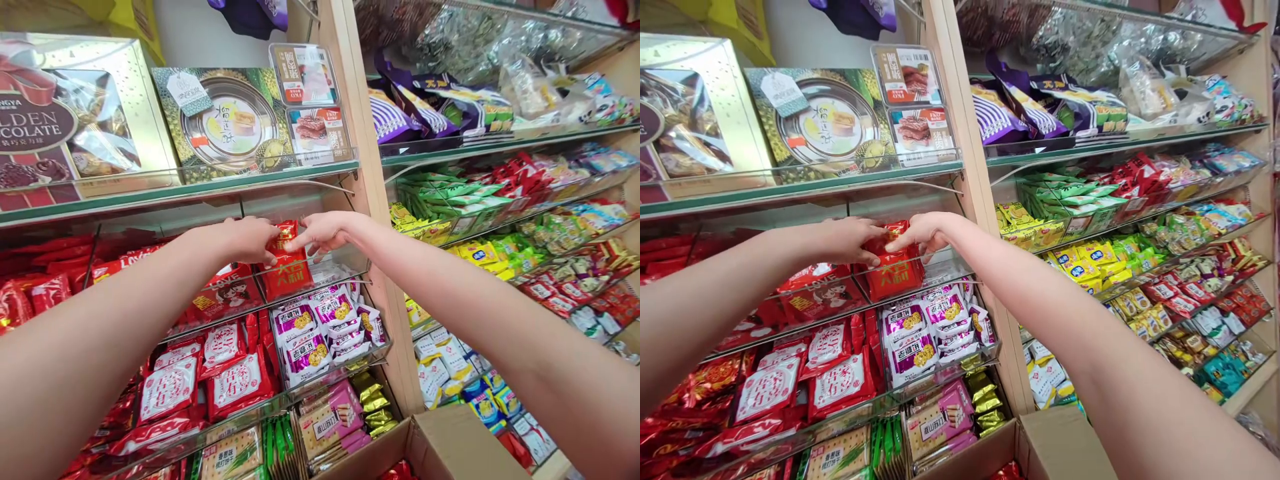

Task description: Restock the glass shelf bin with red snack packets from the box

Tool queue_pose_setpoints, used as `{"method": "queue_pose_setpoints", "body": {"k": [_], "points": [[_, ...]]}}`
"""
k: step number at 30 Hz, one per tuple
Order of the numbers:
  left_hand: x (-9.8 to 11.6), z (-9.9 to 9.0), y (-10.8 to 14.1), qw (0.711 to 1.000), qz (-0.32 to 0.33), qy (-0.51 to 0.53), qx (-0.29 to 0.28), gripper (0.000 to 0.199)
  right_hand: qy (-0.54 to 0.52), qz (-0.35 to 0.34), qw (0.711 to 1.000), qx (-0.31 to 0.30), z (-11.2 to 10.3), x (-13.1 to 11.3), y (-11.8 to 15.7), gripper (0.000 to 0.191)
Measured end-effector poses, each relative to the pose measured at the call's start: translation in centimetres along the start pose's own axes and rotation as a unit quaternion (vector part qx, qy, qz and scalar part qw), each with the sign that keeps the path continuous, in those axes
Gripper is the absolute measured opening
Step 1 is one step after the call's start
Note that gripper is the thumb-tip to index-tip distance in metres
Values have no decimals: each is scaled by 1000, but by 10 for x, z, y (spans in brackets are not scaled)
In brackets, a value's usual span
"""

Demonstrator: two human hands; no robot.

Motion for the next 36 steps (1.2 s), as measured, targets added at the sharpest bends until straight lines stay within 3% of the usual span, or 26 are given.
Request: {"method": "queue_pose_setpoints", "body": {"k": [8,16,20,26,31,36], "points": [[10,3,-3,994,-45,-48,-91,62,64,12,998,-6,8,9,-12,27],[14,6,4,993,-62,-49,-89,63,125,27,991,33,7,1,-10,18],[18,5,6,992,-71,-53,-91,60,155,37,987,32,5,1,-7,30],[17,-1,10,995,-58,-52,-57,49,184,27,982,22,-5,-1,6,44],[15,2,12,997,-51,-51,-22,46,187,22,981,45,-4,1,7,33],[8,3,17,997,-29,-48,45,35,274,17,943,187,-8,-5,-2,22]]}}
Point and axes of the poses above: each hand's wrist, its own y-axis away from the middle knuckle, its own z-axis out of the palm, x = y × z, the point moved 4 cm from there along -y, towards the middle knuckle, and after that the axes turned 6 degrees about -x, right-handed, at the moved point
